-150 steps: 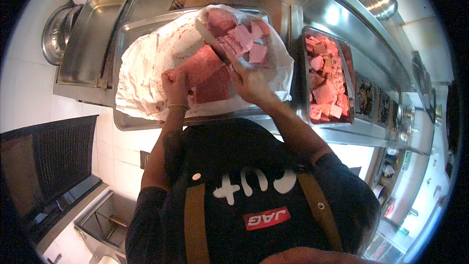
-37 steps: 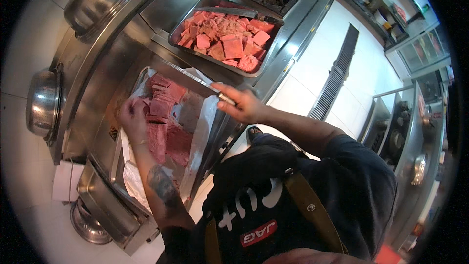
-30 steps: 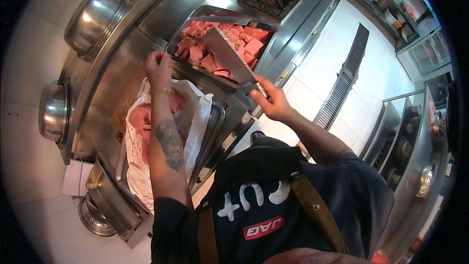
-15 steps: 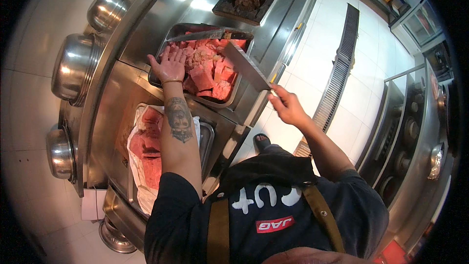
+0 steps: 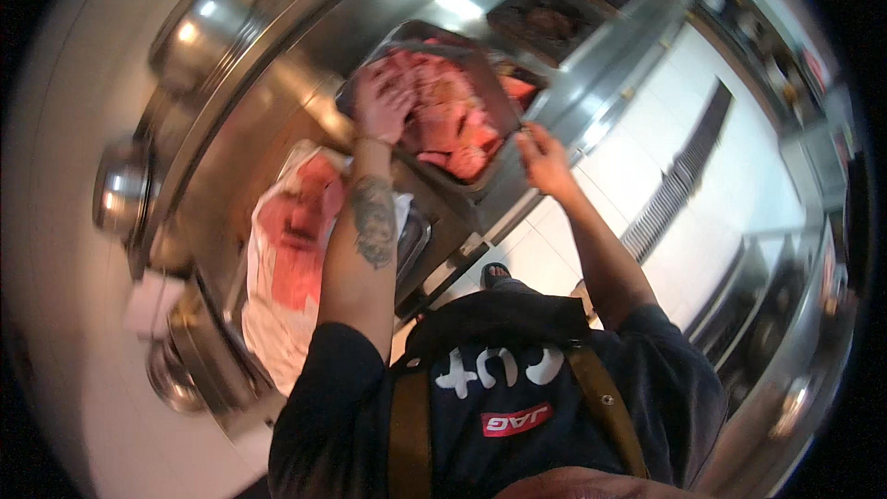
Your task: The person cuts blocks of meat using a cleaver and places the slices into a metal tray.
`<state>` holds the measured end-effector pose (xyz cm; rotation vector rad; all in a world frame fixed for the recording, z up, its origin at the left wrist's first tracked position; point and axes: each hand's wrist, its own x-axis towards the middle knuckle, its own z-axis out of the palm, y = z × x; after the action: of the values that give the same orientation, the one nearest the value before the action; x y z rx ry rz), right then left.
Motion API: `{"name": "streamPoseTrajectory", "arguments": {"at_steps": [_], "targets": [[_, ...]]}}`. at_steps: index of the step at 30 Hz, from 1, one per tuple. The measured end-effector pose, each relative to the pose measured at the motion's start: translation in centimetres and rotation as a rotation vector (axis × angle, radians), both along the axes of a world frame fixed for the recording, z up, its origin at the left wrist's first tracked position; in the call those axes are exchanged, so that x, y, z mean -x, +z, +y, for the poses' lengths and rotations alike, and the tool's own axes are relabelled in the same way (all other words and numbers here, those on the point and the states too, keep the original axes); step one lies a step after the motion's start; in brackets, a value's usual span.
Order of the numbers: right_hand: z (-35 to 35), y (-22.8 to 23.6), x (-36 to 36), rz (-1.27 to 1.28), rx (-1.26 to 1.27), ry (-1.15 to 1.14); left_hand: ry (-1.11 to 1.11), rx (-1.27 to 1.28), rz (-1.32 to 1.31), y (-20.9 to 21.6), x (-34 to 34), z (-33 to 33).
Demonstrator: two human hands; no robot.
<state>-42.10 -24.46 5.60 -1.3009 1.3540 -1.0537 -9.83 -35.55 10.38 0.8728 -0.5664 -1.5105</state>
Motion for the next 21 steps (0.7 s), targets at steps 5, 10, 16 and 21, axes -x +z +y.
{"name": "streamPoseTrajectory", "arguments": {"at_steps": [5, 10, 16, 21], "targets": [[0.5, 1.6, 1.5, -0.14, -0.051, 0.002, -0.111, 0.081, -0.711, 0.9, 1.1, 3.5], [2.5, 3.6, -1.4, -0.217, -0.063, 0.078, 0.4, 0.17, -1.309, -0.1, -8.2, 13.9], [5.4, 3.0, -6.2, -0.146, -0.018, 0.422, 1.13, -0.646, -0.972, -6.1, -26.9, 41.2], [8.3, 5.2, -14.6, 0.306, 0.279, 0.667, 0.617, -0.392, -0.256, -4.8, -23.0, 39.3]]}}
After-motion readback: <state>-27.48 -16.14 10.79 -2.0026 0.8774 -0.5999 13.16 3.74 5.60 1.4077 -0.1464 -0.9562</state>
